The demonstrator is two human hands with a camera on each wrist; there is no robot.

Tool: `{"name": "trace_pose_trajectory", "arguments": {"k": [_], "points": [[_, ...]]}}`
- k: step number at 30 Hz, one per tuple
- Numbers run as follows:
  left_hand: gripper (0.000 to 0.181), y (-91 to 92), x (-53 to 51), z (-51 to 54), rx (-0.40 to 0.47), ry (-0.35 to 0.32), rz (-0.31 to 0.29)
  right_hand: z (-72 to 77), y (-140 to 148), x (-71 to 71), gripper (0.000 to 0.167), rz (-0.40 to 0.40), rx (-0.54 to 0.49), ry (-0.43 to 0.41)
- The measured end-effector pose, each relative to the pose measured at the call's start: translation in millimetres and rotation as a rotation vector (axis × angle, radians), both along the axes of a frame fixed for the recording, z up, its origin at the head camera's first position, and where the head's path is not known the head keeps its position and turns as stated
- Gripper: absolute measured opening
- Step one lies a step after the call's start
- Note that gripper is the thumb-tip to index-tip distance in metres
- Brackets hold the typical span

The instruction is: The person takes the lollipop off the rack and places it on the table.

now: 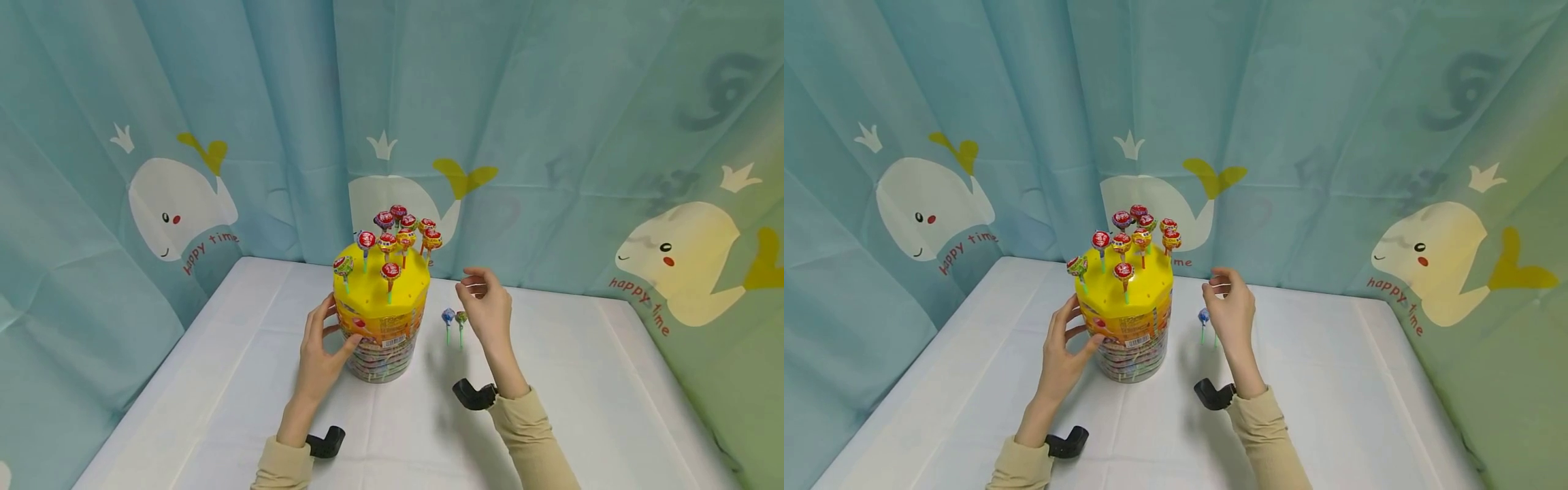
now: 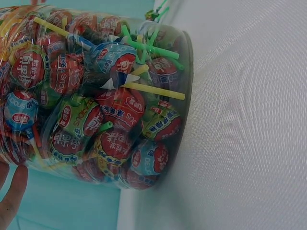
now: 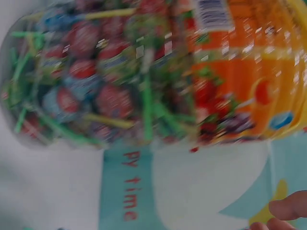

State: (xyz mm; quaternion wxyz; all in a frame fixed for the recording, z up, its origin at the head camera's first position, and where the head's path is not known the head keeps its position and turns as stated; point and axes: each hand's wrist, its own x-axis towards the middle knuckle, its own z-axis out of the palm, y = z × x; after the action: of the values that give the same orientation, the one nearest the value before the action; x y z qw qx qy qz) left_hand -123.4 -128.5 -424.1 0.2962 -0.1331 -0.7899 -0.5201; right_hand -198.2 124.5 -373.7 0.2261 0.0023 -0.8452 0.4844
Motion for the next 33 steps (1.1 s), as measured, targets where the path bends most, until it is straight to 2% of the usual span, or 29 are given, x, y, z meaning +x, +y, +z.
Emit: {"name": "trace_pose_trajectory", "arguments": {"k": [9, 18, 25, 33], "points": [[0.080, -0.3, -0.1, 0.1, -0.006, 0.006, -0.002, 28.2, -11, 9.4, 0.030, 0.069, -0.074, 0.096], [0.080, -0.2, -0.2, 0.3, -0.003, 0.014, 0.001, 46.9, -22, 15.7, 0.032, 0.122, -0.098, 0.198], [0.080, -0.7, -0.5, -1.0, -0.002, 0.042, -0.003, 50.9, -32, 13.4, 0.032, 0.188, -0.115, 0.237], [0.080, -0.4, -0.8, -0.7, -0.001, 0.024, -0.005, 49.3, -42, 10.3, 0.035, 0.228, -0.109, 0.255]]}}
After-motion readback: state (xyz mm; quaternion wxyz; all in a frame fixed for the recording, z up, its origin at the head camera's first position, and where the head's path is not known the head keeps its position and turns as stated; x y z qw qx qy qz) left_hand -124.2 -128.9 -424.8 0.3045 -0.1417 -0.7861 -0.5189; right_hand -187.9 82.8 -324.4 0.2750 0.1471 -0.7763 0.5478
